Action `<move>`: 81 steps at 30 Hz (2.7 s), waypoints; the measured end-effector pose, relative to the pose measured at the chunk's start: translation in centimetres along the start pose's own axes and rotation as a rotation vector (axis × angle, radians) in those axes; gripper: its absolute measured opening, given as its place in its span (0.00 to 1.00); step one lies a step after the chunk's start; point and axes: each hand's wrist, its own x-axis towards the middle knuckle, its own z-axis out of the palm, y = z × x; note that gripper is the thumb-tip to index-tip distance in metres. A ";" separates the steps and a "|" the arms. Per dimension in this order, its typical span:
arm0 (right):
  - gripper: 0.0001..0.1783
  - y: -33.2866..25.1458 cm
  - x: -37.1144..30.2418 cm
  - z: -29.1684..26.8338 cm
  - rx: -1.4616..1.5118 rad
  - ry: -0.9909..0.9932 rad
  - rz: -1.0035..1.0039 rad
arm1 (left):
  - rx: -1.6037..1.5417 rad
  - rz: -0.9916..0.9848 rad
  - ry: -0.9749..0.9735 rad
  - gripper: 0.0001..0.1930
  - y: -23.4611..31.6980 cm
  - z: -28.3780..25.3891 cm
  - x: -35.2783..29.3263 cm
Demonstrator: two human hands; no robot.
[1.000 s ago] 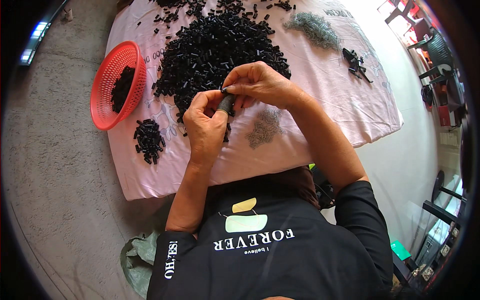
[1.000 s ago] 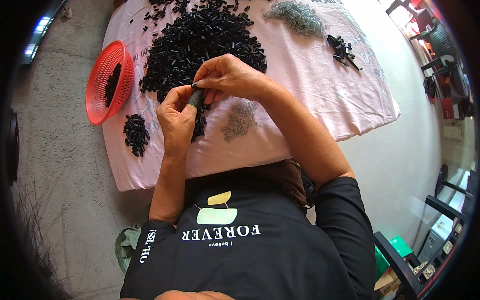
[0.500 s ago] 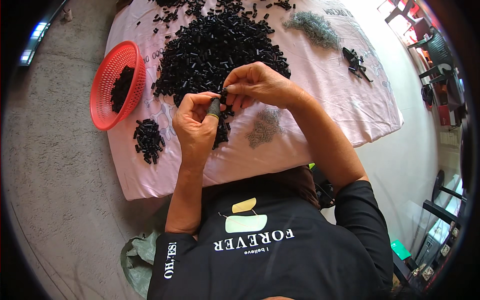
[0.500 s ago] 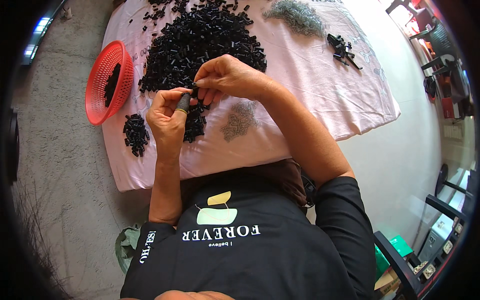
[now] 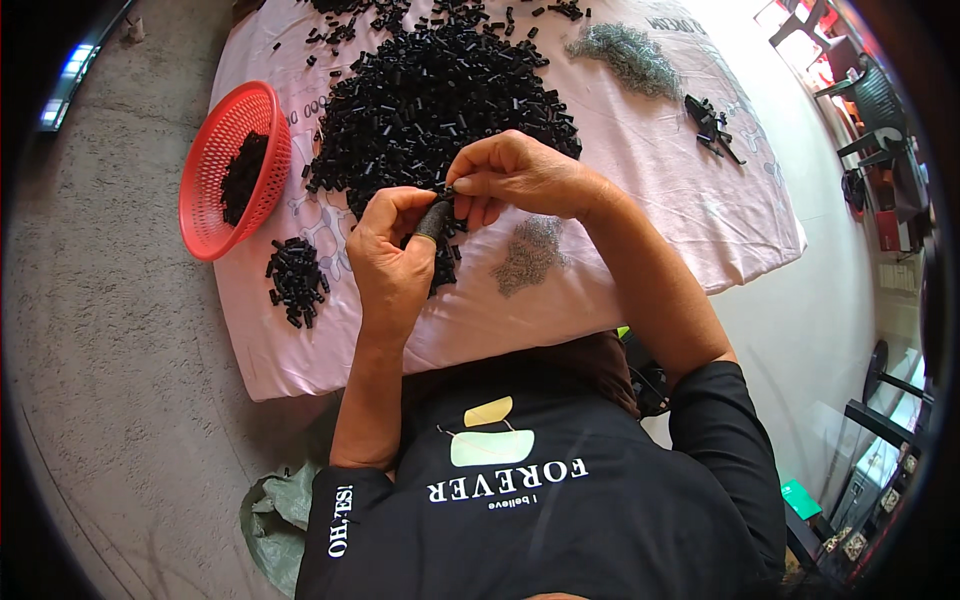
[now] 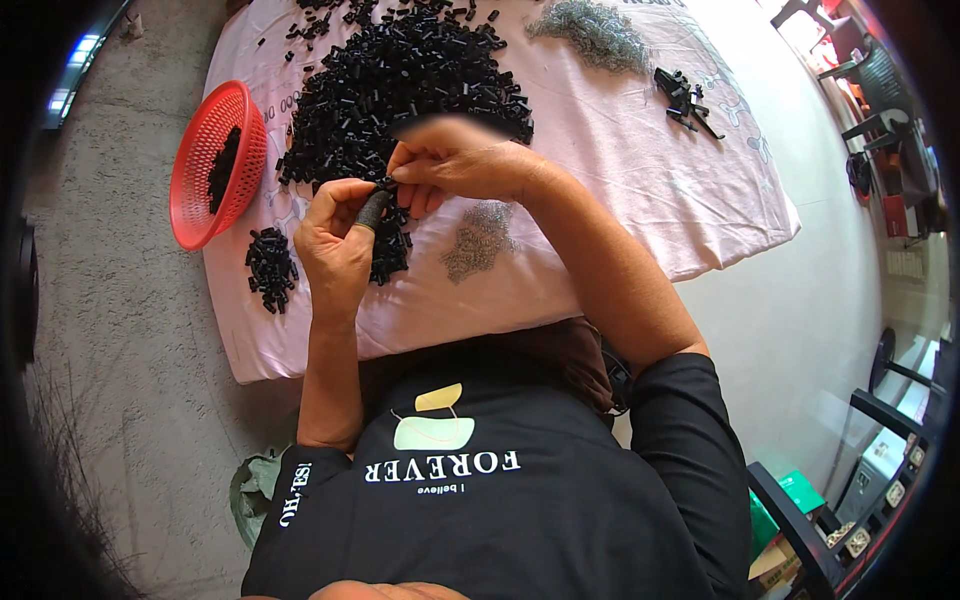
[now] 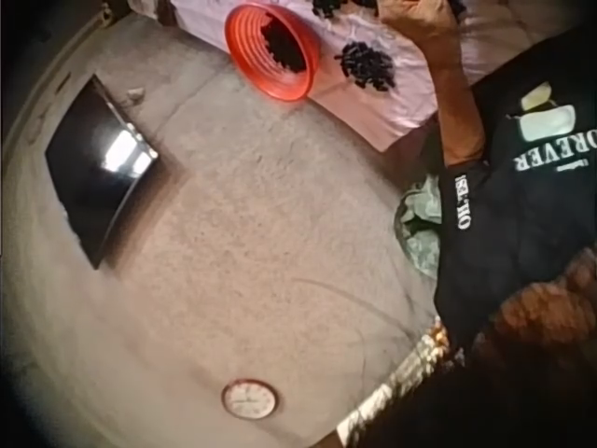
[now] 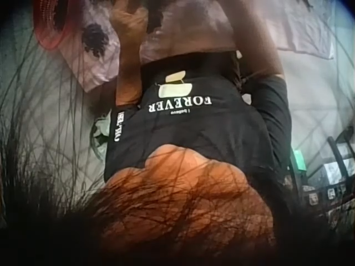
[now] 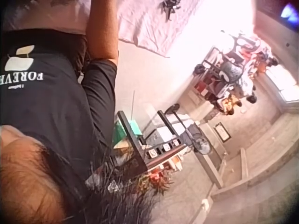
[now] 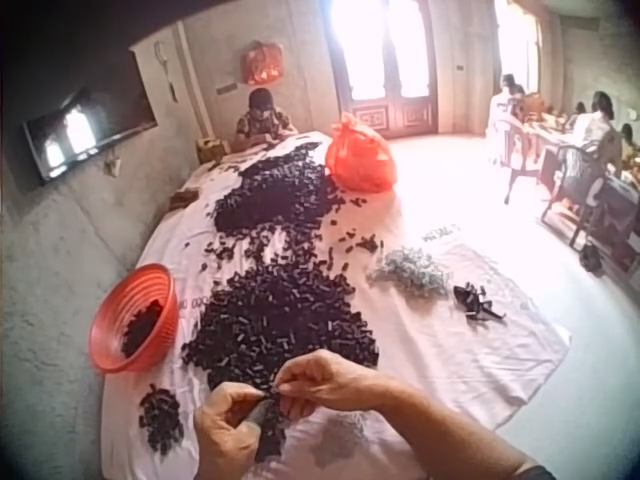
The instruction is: Manually assemble small plastic and metal components at a workbench.
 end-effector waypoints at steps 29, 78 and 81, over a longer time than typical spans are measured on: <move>0.14 0.3 0.1 0.0 -0.075 -0.062 -0.023 | 0.235 0.276 -0.030 0.15 1.1 -0.3 0.2; 0.14 0.5 0.4 0.8 -0.088 -0.005 -0.095 | 0.255 0.291 -0.049 0.14 2.0 -0.6 0.4; 0.14 0.5 0.4 0.7 -0.022 -0.010 -0.098 | 0.186 0.243 -0.050 0.13 1.8 -0.6 0.2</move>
